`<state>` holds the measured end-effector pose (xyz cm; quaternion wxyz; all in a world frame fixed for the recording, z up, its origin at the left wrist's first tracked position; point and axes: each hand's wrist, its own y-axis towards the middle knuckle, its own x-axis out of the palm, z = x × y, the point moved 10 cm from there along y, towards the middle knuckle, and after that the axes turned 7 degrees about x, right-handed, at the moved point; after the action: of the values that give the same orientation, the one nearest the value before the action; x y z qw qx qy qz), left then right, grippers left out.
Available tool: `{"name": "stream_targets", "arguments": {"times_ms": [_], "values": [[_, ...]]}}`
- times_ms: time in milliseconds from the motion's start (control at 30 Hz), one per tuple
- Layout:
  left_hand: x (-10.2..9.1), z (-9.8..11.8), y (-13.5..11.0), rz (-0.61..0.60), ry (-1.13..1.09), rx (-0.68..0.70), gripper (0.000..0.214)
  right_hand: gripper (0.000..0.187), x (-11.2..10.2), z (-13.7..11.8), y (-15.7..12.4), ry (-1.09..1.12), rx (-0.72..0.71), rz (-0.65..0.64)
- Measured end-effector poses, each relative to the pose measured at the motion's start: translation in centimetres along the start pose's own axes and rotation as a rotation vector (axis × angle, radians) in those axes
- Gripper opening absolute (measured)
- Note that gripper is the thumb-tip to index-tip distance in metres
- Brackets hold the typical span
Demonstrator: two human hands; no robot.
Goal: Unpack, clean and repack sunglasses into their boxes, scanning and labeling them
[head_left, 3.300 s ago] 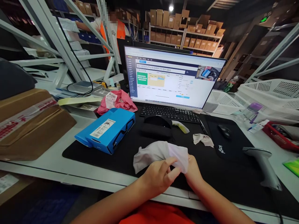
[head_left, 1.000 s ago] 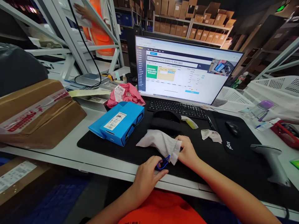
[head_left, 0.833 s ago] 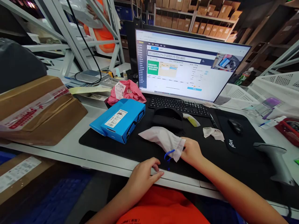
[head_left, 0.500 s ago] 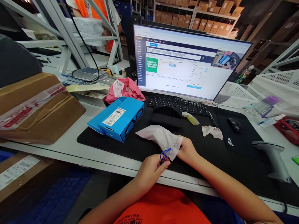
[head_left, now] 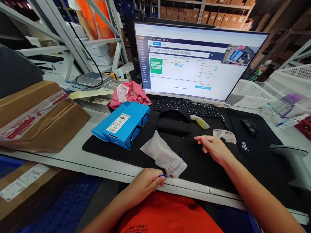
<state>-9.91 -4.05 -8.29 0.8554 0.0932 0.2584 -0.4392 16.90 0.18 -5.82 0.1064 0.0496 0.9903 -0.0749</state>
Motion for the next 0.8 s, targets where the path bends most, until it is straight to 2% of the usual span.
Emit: {"name": "stream_targets", "arguments": {"times_ms": [100,200,267,333,400,467,533,633,667,733,800], "values": [[0.1,0.0,0.3,-0.001,0.039,0.011,0.047,0.041,1.6,-0.2,-1.4,-0.251,-0.069,-0.111],[0.0,0.2,0.7,-0.003,0.077,0.039,0.045,0.061,4.9,-1.0,-3.5,-0.483,-0.210,-0.243],[0.1,0.5,0.8,-0.014,0.093,0.058,0.045,0.065,7.0,-1.5,-4.3,-0.628,-0.297,-0.279],[0.2,0.9,0.7,-0.029,0.105,0.078,0.047,0.058,8.7,-2.0,-4.4,-0.774,-0.382,-0.288],[0.2,1.0,0.3,-0.043,0.112,0.096,0.049,0.045,9.0,-2.4,-4.0,-0.857,-0.447,-0.295],[0.0,0.5,-0.5,-0.048,0.117,0.110,0.051,0.033,7.5,-2.5,-3.5,-0.883,-0.467,-0.297],[-0.3,-0.6,-1.6,-0.047,0.142,0.110,0.054,0.033,4.0,-1.9,-2.9,-0.931,-0.449,-0.225],[-0.6,-2.4,-3.3,-0.039,0.240,0.116,0.059,0.041,-3.5,-0.4,-2.1,-1.072,-0.344,0.096],[-0.5,-2.6,-3.7,-0.045,0.267,0.129,0.059,0.040,-5.1,0.5,-2.1,-1.064,-0.297,0.134],[-0.5,-2.8,-4.1,-0.053,0.297,0.149,0.059,0.033,-7.0,2.8,-2.1,-0.950,-0.164,0.101],[-1.2,-2.6,-3.8,-0.023,0.334,0.146,0.058,0.032,-7.7,4.8,-2.2,-0.765,0.002,0.036]]}}
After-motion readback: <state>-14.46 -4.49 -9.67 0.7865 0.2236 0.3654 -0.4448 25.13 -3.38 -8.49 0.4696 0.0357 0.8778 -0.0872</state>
